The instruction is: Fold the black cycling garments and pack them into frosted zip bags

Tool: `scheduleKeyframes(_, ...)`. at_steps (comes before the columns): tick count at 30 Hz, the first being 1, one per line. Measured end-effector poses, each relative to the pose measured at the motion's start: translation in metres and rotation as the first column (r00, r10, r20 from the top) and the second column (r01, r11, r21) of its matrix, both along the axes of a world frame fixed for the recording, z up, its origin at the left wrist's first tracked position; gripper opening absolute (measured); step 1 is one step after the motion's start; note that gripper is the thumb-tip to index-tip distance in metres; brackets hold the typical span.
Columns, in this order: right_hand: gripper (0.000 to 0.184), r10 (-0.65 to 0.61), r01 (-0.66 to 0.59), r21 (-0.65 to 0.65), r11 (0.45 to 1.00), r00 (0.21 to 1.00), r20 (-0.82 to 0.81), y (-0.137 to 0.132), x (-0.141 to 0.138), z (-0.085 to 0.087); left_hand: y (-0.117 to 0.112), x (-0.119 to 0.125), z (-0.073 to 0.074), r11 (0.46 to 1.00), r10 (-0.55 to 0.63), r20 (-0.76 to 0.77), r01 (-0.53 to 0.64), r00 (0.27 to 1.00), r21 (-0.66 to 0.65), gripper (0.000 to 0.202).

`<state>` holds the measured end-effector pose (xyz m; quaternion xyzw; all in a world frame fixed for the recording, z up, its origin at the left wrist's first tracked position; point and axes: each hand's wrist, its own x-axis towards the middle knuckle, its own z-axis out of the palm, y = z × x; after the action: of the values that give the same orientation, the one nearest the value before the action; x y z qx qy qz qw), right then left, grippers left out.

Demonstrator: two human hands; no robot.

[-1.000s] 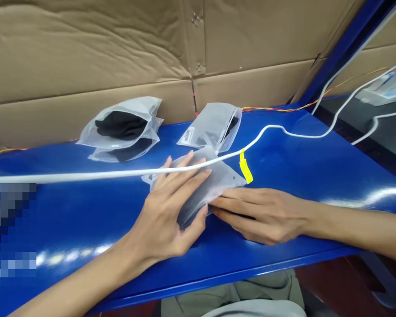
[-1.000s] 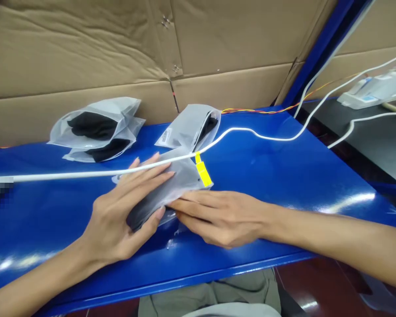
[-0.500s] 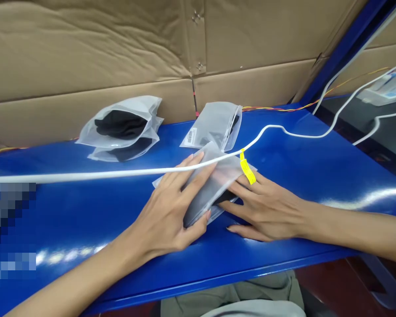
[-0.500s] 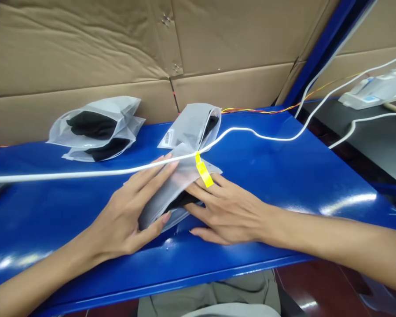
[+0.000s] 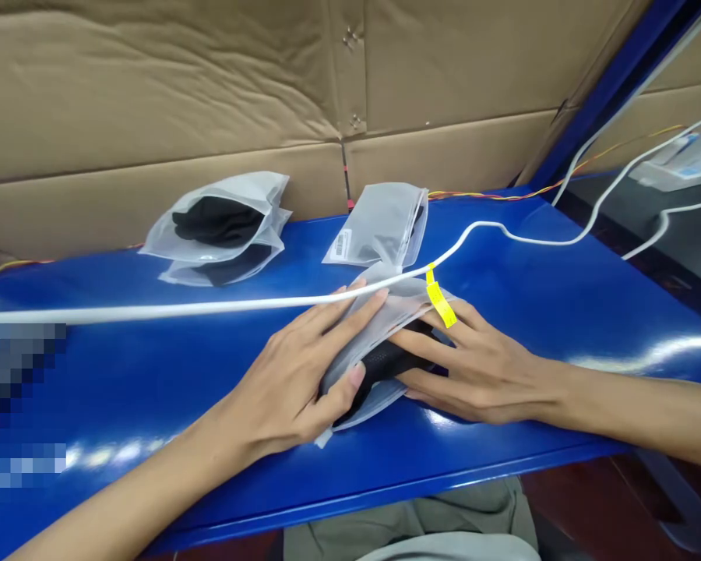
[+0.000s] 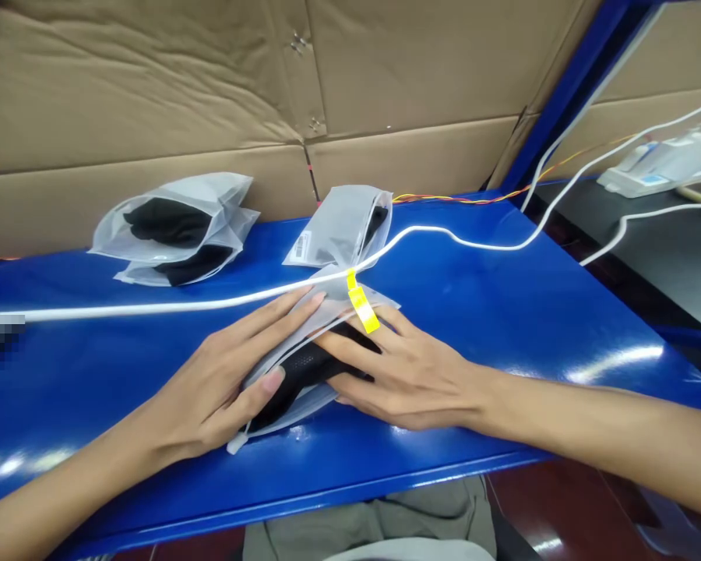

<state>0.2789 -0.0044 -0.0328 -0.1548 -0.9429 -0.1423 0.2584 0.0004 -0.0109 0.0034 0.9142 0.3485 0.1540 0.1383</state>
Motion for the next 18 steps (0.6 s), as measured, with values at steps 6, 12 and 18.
scheduleKeyframes(6, 0.040, 0.073, -0.073, 0.009, 0.997, 0.991, -0.109, 0.002, 0.002, -0.002, -0.002, 0.000, -0.007, 0.999, -0.028, 0.006, 0.028, 1.000, -0.044, 0.073)
scheduleKeyframes(12, 0.004, -0.003, 0.028, 0.129, 0.991, 0.982, -0.189, 0.002, 0.002, -0.006, 0.005, 0.002, -0.011, 0.983, -0.171, 0.004, 0.170, 0.985, 0.068, 0.113)
scheduleKeyframes(18, 0.021, -0.098, 0.125, 0.169, 0.978, 0.983, -0.157, 0.006, 0.003, -0.002, 0.012, 0.002, -0.014, 0.961, -0.180, -0.095, 0.196, 0.979, 0.193, 0.093)
